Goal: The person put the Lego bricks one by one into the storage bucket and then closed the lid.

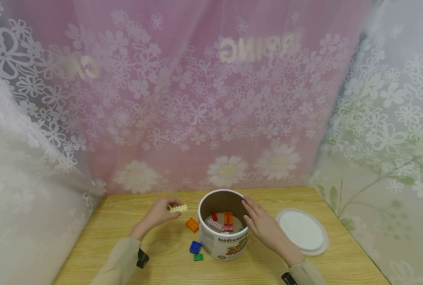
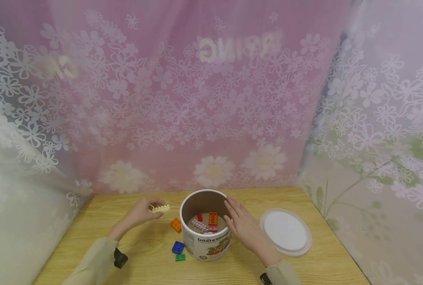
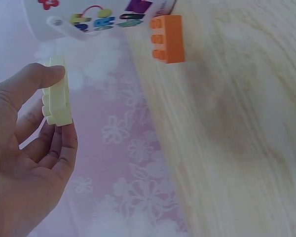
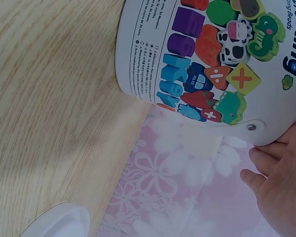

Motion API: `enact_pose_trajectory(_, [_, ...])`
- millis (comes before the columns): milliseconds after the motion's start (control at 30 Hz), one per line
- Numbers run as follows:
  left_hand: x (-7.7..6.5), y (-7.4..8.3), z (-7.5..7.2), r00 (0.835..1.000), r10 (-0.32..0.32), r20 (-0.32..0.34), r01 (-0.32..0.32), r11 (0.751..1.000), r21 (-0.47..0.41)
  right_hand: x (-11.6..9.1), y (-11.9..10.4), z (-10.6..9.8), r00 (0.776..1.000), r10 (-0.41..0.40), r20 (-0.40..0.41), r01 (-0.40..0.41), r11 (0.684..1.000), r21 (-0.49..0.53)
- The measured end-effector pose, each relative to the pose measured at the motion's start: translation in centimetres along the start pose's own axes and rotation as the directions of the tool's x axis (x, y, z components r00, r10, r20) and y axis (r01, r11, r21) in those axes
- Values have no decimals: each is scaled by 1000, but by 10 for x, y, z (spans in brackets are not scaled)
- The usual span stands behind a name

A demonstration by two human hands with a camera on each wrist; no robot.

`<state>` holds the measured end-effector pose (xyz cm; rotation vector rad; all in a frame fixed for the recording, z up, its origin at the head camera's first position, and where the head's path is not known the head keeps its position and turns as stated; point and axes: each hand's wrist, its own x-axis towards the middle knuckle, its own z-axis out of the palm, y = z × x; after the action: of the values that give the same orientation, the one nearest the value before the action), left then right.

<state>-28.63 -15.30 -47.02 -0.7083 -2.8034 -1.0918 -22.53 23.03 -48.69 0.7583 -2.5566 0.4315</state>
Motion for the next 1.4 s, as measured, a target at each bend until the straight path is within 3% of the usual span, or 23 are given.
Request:
enact_pose_trajectory(400, [3, 23, -15, 998, 55, -8, -55, 998, -4, -1, -1, -1, 1000, -7, 3, 7, 1000, -9])
enact_pose_trajectory(700, [9, 42, -16, 998, 66, -17, -66, 998, 6, -1, 0, -1, 999, 13, 39, -14, 1000, 11])
enact_pose_trajectory(933, [20, 54, -9, 991, 131, -21, -131, 991, 0, 0, -1, -2, 999, 10, 38, -10, 1000, 8])
enact_pose_trajectory(1200, [34, 67, 2, 993, 122, -3, -122, 992, -40, -1, -2, -1, 1000, 4, 15, -4, 1000, -3])
enact_pose_trajectory(1400, [44, 76, 14, 985, 170, 7, -170, 985, -42, 0, -1, -2, 999, 22, 47, -22, 1000, 4])
